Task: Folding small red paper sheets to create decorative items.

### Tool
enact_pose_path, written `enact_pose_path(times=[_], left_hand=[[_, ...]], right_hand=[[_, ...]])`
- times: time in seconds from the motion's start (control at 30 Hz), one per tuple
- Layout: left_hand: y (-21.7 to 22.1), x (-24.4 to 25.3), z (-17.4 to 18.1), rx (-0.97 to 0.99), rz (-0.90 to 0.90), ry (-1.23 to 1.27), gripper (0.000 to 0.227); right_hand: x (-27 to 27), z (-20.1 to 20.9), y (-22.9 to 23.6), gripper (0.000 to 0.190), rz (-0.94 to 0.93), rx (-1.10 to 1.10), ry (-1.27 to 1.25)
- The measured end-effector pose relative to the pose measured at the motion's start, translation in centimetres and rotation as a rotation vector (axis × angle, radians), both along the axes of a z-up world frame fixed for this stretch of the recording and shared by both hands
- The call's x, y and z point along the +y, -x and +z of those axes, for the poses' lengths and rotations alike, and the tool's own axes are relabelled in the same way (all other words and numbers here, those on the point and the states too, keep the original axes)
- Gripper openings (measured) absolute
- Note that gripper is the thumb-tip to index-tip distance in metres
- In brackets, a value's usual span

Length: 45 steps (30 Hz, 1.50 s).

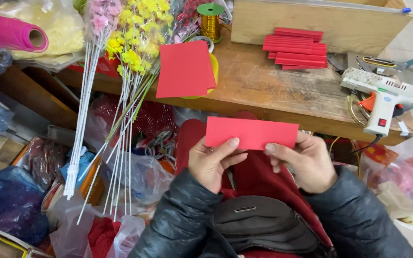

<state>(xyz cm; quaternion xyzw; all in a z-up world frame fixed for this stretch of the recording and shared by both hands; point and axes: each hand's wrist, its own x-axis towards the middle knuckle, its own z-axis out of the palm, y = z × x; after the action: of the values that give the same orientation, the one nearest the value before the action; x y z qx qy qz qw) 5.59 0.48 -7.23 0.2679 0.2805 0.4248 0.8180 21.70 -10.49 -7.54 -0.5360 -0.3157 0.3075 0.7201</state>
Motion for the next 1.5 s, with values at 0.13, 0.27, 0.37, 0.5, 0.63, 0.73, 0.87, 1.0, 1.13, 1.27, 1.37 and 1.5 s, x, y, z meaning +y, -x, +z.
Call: enact_pose_path(times=[0.13, 0.27, 0.37, 0.5, 0.63, 0.73, 0.87, 1.0, 1.13, 1.27, 1.37, 1.5], left_hand=[[1.1, 0.7, -0.4, 0.046, -0.148, -0.094, 0.032], [0.6, 0.8, -2.8, 0.114, -0.234, -0.333, 0.038], [0.7, 0.7, -2.6, 0.123, -0.231, -0.332, 0.035], [1.0, 0.9, -2.7, 0.153, -0.236, -0.329, 0.036], [1.7, 1.2, -1.6, 0.124, -0.249, -0.367, 0.031], [2.1, 1.4, -1.1, 0.097, -0.266, -0.392, 0.027], [2.7, 1.6, -0.4, 0.035, -0.266, -0.486, 0.021], [4.3, 1.8, 1.1, 0.008, -0.376, -0.677, 0.021], [5.7, 1.7, 3.3, 0.086, -0.323, -0.965, 0.009], [6.5, 1.5, 4.2, 0.158, -0.243, -1.284, 0.011], [6.3, 0.6, 5.0, 0.207, -0.249, -1.371, 0.014], [6.1, -0.2, 5.4, 0.286, -0.221, -1.559, 0.015]], right_hand=[[-1.1, 1.6, -2.0, 0.011, 0.044, -0.143, 0.058], [-1.2, 2.6, -1.3, 0.014, 0.098, -0.216, 0.097], [-1.0, 2.6, -0.9, 0.020, 0.135, -0.248, 0.097], [-1.0, 0.6, -1.5, 0.022, 0.176, -0.170, 0.012], [-0.8, -0.7, -1.7, 0.019, 0.199, -0.080, -0.083], [-1.0, 0.0, -1.3, 0.018, 0.209, -0.056, -0.134], [-1.8, 1.0, -1.1, 0.015, 0.269, -0.020, -0.241], [-2.8, 2.4, -1.1, 0.032, 0.401, -0.149, -0.319], [-4.1, 2.9, -2.2, 0.024, 0.443, -0.193, -0.316], [-5.1, 4.6, -5.3, 0.042, 0.549, -0.179, -0.029], [-4.8, 8.4, -4.0, 0.051, 0.551, -0.454, 0.114], [-4.0, 10.0, -0.9, 0.045, 0.433, -1.086, 0.143]])
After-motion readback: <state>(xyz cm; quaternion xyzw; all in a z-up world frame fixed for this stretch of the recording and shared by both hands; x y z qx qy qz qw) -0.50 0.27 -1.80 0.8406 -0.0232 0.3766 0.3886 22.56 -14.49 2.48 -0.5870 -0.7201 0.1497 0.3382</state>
